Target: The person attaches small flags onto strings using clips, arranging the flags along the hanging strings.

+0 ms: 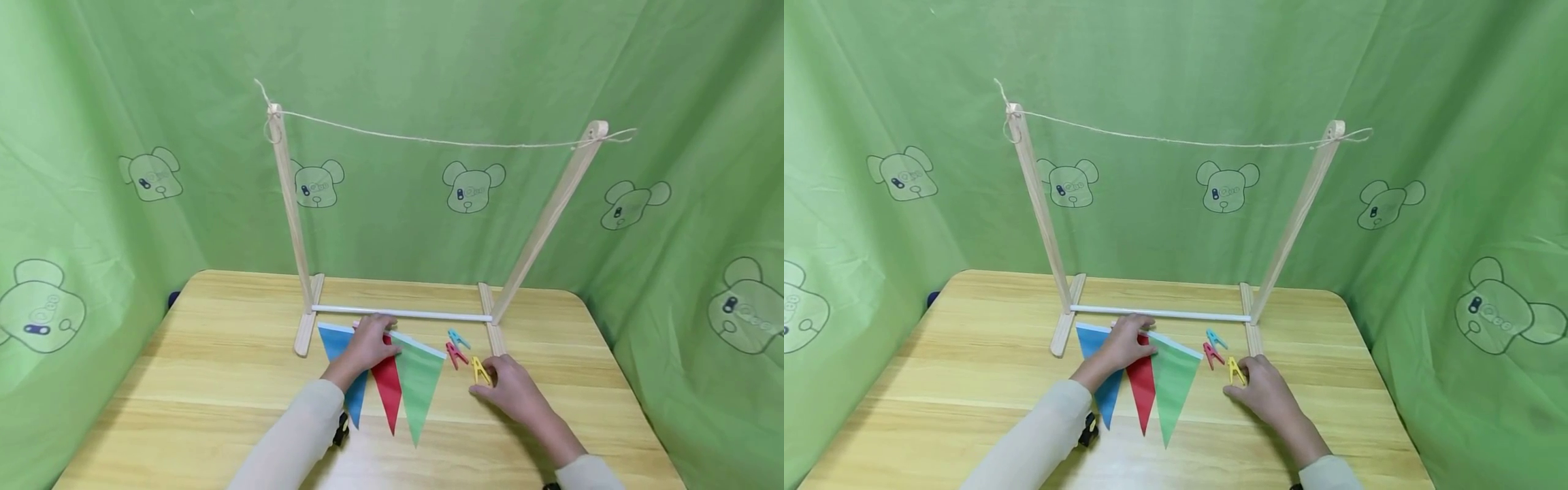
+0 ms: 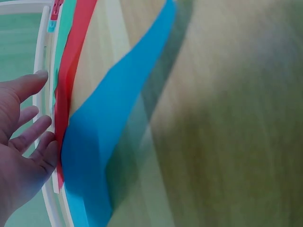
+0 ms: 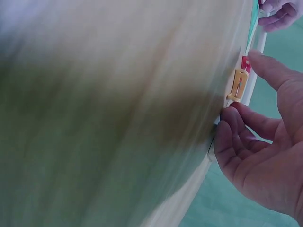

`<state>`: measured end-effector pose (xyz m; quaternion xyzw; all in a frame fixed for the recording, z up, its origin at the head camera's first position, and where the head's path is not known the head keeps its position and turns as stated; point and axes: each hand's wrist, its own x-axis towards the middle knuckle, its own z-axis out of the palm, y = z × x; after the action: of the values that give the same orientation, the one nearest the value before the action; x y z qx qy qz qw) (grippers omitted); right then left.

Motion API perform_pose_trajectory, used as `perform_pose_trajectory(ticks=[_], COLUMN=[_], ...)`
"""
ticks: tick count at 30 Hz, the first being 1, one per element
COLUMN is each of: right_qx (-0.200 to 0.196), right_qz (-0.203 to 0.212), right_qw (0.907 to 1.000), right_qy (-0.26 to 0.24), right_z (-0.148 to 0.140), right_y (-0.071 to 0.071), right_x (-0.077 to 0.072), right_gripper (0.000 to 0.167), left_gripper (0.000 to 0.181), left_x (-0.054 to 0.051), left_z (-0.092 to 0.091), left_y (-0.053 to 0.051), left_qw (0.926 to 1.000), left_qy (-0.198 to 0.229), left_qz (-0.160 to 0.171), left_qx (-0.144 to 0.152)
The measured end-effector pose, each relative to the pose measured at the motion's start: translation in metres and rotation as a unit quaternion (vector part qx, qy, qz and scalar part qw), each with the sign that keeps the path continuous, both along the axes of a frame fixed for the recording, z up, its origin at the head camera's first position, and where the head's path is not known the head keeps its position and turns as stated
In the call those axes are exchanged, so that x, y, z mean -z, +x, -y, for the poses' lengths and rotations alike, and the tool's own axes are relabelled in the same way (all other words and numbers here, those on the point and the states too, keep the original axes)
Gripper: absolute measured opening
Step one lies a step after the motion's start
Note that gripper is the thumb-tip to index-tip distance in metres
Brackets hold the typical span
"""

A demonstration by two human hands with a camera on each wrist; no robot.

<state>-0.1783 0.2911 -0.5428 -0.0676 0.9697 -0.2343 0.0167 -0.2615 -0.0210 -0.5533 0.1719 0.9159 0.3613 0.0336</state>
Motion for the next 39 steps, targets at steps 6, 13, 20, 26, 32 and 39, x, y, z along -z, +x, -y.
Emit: perform_pose_trajectory(ticks=[6,13,20,26,32,39], right_qx=[0.008,0.019,0.019,0.023,0.027,0.021], right_qz=[-0.010,-0.010,-0.009,0.000,0.005,-0.006], right_qw=[0.9998,0.9996,0.9997,0.9996,0.9995,0.9997], right_qy=[0.013,0.017,0.014,0.013,0.013,0.010], right_z=[0.0029,0.0038,0.0030,0.0039,0.0039,0.0040], right_y=[-0.0007,-0.0011,-0.0023,-0.0019,-0.0015,-0.0026], right_x=[0.0015,0.0020,0.0038,0.0030,0.0004,0.0033], right_gripper=[0.052,0.050,0.048,0.046,0.039,0.036], left_gripper=[0.052,0.044,0.044,0.046,0.043,0.029], left_x=[0.0006,0.0051,0.0072,0.0065,0.0036,0.0052], left_z=[-0.0017,-0.0025,-0.0029,-0.0035,-0.0048,-0.0061], left_y=[-0.0001,-0.0015,-0.0024,-0.0012,0.0004,-0.0001], left_qw=[0.9997,0.9990,0.9985,0.9983,0.9988,0.9994], left_qy=[-0.020,-0.030,-0.035,-0.041,-0.033,-0.031], left_qz=[-0.015,-0.032,-0.042,-0.041,-0.035,-0.012], left_qx=[0.003,0.004,0.006,0.010,0.012,0.006])
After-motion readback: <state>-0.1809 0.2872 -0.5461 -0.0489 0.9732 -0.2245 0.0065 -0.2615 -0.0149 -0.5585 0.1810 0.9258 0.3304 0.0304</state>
